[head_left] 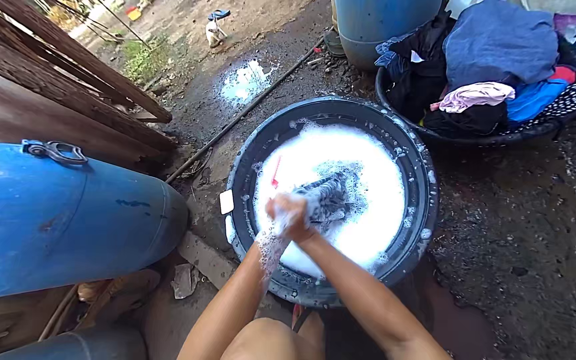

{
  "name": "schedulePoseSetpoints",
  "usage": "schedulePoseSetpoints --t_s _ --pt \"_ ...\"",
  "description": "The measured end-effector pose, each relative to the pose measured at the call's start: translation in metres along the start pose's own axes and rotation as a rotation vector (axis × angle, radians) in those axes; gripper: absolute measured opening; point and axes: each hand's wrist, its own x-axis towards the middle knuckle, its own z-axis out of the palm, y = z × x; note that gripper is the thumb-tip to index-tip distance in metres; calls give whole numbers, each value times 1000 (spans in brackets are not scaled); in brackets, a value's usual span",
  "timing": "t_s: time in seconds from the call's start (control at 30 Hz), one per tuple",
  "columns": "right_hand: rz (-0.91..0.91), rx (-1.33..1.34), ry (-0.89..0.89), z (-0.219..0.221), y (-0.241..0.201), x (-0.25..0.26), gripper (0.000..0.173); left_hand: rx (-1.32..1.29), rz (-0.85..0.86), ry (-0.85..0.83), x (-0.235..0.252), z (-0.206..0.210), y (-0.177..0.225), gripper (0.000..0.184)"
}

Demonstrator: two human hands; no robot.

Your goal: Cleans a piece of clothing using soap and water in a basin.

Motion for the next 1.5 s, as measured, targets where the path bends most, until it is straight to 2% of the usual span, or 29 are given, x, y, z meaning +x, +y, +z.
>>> schedulePoseSetpoints --t_s 0.03,0.07,0.13,0.2,0.27,0.3,0.37,0.43,0.47,0.5,0.53,0.6,0.63,0.7,0.77,0.8,0.83,0.9,0.93,1.0,1.03,1.1,1.2,1.27,1.33,1.37,1.43,1.5 --pt "141 14 -42 -16 4 15 26 -223 -3 -98 4 -16 -8 19" --pt "198 18 -12 -30 17 33 28 -412 -34 -93 8 -26 -5 27" --pt "275 112 -40 -65 28 78 35 -696 -66 -11 22 -50 -1 54" --pt "283 226 -205 -98 34 108 43 -886 7 29 43 -67 -32 79" --pt "333 79 -265 -119 55 118 46 -757 -54 -27 59 -46 -68 78" --pt "385 -93 -252 -128 74 112 42 -646 -132 -83 59 -22 -69 76" --pt "638 -393 -311 -144 112 81 38 -374 -222 -281 47 7 -29 72" --pt "904 -557 -548 -150 135 52 39 -150 -89 -460 47 5 22 81" --pt "970 -569 -665 -150 138 46 39 -153 -2 -563 56 0 44 86" --pt "983 -522 -718 -148 132 44 39 -180 68 -660 64 -7 70 91" --pt "949 -393 -658 -146 120 44 35 -218 123 -741 68 -14 99 91" --pt "805 8 -353 -145 88 48 32 -294 230 -786 73 -27 156 88" --pt "706 206 -235 -146 73 53 40 -325 291 -738 78 -33 180 82" --pt "543 503 -156 -152 43 69 72 -380 389 -578 99 -48 216 66" --pt "419 716 -190 -154 23 78 74 -352 393 -487 130 -65 232 47" --pt "401 770 -160 -151 22 77 65 -284 340 -471 148 -69 231 47" --pt "435 795 -67 -145 25 72 54 -134 278 -428 166 -68 223 56" --pt "629 767 145 -129 44 55 47 403 233 -379 208 -71 177 77" --pt "777 719 206 -120 56 44 47 677 197 -313 221 -67 144 75" --pt "1076 627 289 -98 79 19 46 988 61 -172 229 -57 63 49" --pt "1198 598 314 -88 87 10 47 1016 -7 -147 228 -53 20 43" --pt "1355 590 337 -71 96 -1 49 949 -95 -126 224 -50 -58 45" --pt "1482 578 243 -56 100 -2 53 855 -106 -135 205 -49 -131 48" --pt "1446 532 204 -51 106 1 44 785 -133 -147 196 -50 -157 54" --pt "1249 486 287 -53 112 4 35 632 -199 -123 196 -49 -165 68" --pt "1121 435 344 -56 118 4 36 533 -222 -94 199 -49 -166 71" --pt "949 365 416 -64 132 5 45 377 -280 -113 203 -56 -155 64" --pt "932 409 501 -71 139 6 49 399 -286 -239 208 -59 -142 59"
